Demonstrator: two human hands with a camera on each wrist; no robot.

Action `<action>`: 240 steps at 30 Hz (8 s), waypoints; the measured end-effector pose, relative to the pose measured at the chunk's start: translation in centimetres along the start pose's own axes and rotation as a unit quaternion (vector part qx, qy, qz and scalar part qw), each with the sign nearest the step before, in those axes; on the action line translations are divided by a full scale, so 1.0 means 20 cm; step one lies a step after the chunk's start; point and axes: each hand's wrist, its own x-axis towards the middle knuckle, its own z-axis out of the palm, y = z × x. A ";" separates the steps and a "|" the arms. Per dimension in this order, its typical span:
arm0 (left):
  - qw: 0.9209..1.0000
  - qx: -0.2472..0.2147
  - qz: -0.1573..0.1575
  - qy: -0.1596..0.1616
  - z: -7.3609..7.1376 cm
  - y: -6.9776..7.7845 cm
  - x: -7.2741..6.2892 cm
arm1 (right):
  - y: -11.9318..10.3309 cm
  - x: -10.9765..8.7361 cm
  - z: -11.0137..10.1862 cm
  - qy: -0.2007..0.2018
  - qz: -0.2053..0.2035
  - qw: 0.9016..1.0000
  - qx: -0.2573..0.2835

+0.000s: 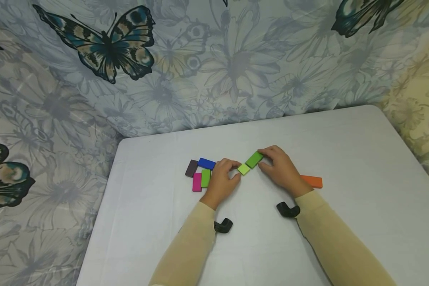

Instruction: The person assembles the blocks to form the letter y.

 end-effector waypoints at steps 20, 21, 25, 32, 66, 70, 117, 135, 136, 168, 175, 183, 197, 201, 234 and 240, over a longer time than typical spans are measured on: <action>1.000 0.021 -0.002 -0.006 0.00 0.01 0.00 | -0.01 0.00 0.01 -0.008 0.003 1.000 -0.002; 1.000 0.021 0.000 -0.006 0.00 0.01 0.00 | -0.01 0.00 0.01 -0.008 0.003 1.000 -0.001; 1.000 0.020 0.003 -0.004 0.00 0.00 0.00 | -0.01 0.00 0.01 -0.008 0.001 1.000 -0.001; 1.000 0.016 0.004 -0.004 0.00 0.01 0.00 | 0.00 0.00 0.00 -0.009 -0.003 1.000 -0.001; 0.991 0.080 0.063 -0.092 -0.02 0.08 -0.05 | -0.08 -0.04 -0.07 0.060 -0.030 0.996 0.058; 0.978 0.127 0.081 -0.145 -0.02 0.10 -0.07 | -0.12 -0.04 -0.11 0.077 -0.044 0.993 0.074; 0.960 0.202 0.064 -0.184 0.02 0.11 -0.09 | 0.01 -0.43 -0.46 0.157 0.018 0.987 0.022; 0.962 0.193 0.065 -0.182 0.01 0.10 -0.09 | 0.14 -0.55 -0.32 0.140 0.142 0.978 -0.056; 0.962 0.193 0.066 -0.181 0.01 0.10 -0.09 | 0.14 -0.56 -0.31 0.144 0.141 0.978 -0.061; 0.962 0.194 0.062 -0.182 0.02 0.09 -0.10 | 0.13 -0.59 -0.28 0.168 0.137 0.973 -0.074; 0.962 0.194 0.065 -0.180 0.00 0.09 -0.10 | 0.14 -0.59 -0.27 0.169 0.141 0.973 -0.066; 0.961 0.198 0.066 -0.182 0.01 0.09 -0.10 | 0.14 -0.59 -0.28 0.176 0.116 0.976 -0.054; 0.959 0.201 0.073 -0.184 0.01 0.08 -0.09 | 0.10 -0.57 -0.28 0.170 0.102 0.980 -0.034; 0.959 0.202 0.071 -0.185 0.01 0.08 -0.09 | 0.09 -0.56 -0.30 0.168 0.106 0.980 -0.020; 0.952 0.224 0.082 -0.191 0.01 0.07 -0.09 | -0.04 -0.20 -0.26 0.185 0.007 0.983 -0.003; 0.952 0.222 0.085 -0.192 0.01 0.07 -0.09 | -0.05 -0.14 -0.23 0.174 0.008 0.985 -0.001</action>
